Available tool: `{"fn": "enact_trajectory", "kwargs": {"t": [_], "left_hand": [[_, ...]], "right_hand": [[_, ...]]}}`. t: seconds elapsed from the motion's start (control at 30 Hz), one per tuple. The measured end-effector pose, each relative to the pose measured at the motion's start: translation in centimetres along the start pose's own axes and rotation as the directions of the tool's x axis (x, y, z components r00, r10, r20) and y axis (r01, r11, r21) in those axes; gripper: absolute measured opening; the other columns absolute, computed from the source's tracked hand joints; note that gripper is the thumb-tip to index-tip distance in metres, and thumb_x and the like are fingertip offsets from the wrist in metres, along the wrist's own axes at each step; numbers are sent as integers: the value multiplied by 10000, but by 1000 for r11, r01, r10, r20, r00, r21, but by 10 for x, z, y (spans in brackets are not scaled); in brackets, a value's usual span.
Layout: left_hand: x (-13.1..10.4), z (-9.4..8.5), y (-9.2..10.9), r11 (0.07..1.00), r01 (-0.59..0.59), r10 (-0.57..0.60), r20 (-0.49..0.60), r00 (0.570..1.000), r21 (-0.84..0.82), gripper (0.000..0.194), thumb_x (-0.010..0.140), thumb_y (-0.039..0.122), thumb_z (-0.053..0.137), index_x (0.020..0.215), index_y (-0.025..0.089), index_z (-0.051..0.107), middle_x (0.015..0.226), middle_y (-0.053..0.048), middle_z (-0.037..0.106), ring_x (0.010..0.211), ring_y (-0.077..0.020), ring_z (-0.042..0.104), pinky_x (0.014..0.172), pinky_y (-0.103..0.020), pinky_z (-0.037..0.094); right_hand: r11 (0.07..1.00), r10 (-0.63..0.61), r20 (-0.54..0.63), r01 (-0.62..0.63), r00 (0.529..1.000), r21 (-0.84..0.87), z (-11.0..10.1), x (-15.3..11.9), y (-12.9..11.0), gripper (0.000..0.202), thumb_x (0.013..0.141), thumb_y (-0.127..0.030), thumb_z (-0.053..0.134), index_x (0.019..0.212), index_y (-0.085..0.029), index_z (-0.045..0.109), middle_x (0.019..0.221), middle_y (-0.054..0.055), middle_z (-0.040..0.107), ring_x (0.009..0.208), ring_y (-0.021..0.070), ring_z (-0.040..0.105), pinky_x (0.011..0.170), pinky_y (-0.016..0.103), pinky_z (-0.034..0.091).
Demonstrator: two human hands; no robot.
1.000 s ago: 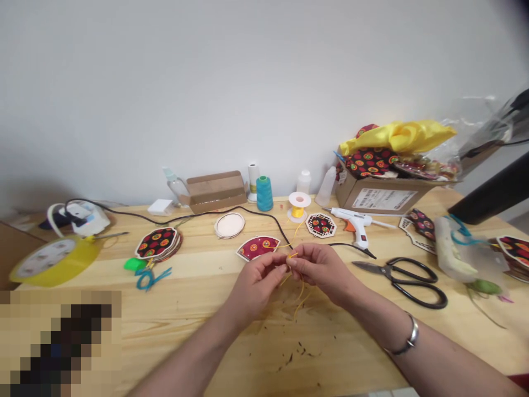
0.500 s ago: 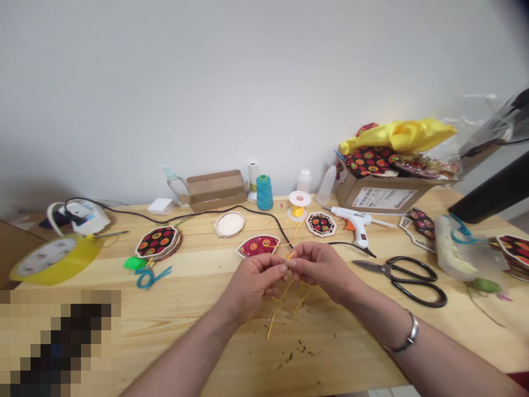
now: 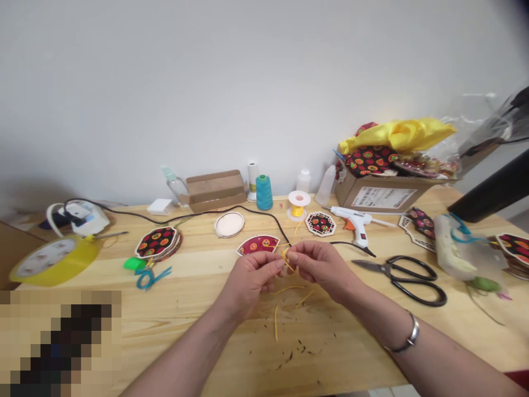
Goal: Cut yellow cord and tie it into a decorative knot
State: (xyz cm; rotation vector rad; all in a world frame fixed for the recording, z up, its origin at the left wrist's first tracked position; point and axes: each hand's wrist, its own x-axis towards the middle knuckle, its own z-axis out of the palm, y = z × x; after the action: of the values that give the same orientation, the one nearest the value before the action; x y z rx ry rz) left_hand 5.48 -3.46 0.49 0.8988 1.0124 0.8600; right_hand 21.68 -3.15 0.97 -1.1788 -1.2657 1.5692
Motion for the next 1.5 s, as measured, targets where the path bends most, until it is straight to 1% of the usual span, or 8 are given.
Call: {"fn": "enact_trajectory", "kwargs": {"t": [0.17, 0.5, 0.83, 0.97, 1.13, 1.3, 1.37, 1.5], "left_hand": [[3, -1, 2, 999, -50, 49, -71, 996, -16, 193, 634, 298, 717, 713, 133, 656, 604, 26, 573, 422, -14, 335, 408, -174, 223], [6, -3, -4, 995, -98, 99, -145, 984, 20, 191, 667, 305, 694, 715, 125, 651, 509, 51, 523, 383, -9, 285, 388, -178, 171], [8, -3, -4, 997, -56, 50, -110, 993, -55, 188, 682, 293, 685, 670, 114, 630, 396, 86, 386, 359, -7, 211, 370, -162, 144], [9, -5, -5, 990, -20, 8, -87, 996, -142, 184, 658, 281, 705, 684, 123, 614, 507, 45, 529, 349, 13, 216, 353, -148, 118], [9, -4, -5, 987, 9, -35, -157, 987, -162, 198, 629, 289, 735, 722, 145, 636, 505, 49, 529, 376, -8, 351, 368, -134, 207], [7, 0, -6, 990, -21, 0, -150, 989, -136, 186, 640, 298, 727, 744, 157, 666, 480, 56, 504, 412, -31, 399, 410, -147, 274], [6, 1, -7, 996, -65, 55, -145, 988, -63, 175, 650, 303, 718, 736, 154, 681, 447, 66, 461, 410, -25, 357, 409, -148, 247], [3, 3, -5, 984, -124, 144, -153, 978, 129, 157, 653, 287, 706, 727, 149, 700, 483, 52, 496, 430, -27, 328, 412, -163, 223]], "right_hand": [[913, -172, -73, 131, 982, -386, -3, 0, 2, 332, 803, -382, 525, 559, -158, 559, 512, -26, 443, 503, 87, 351, 485, 233, 264], [786, -341, 18, 295, 940, -543, 9, -16, 3, 263, 857, -324, 474, 709, -162, 618, 555, -17, 507, 505, 86, 383, 473, 210, 295], [-143, -563, 548, 580, 618, -802, 16, -25, 24, 195, 841, -72, 371, 788, -142, 545, 620, 25, 563, 517, 134, 456, 475, 276, 270], [-252, -485, 631, 595, 605, -764, 16, -26, 21, 178, 829, -68, 391, 793, -138, 551, 629, 34, 550, 522, 147, 441, 463, 291, 267], [69, -631, 557, 754, 540, -653, 14, -28, 8, 242, 864, -294, 454, 699, -149, 555, 705, 59, 561, 617, 145, 472, 529, 283, 352], [880, -449, -34, 436, 893, -188, 12, -16, 7, 156, 857, -261, 499, 741, -167, 544, 890, 55, 571, 832, 147, 543, 754, 304, 431], [964, -199, -10, 197, 980, 178, 12, -10, 10, 154, 807, -309, 584, 760, -176, 523, 882, 31, 579, 821, 141, 563, 786, 322, 440], [861, -1, 118, -59, 993, 505, 15, -7, 13, 273, 672, -248, 732, 806, -178, 504, 838, 7, 608, 801, 135, 596, 837, 342, 431]]}}
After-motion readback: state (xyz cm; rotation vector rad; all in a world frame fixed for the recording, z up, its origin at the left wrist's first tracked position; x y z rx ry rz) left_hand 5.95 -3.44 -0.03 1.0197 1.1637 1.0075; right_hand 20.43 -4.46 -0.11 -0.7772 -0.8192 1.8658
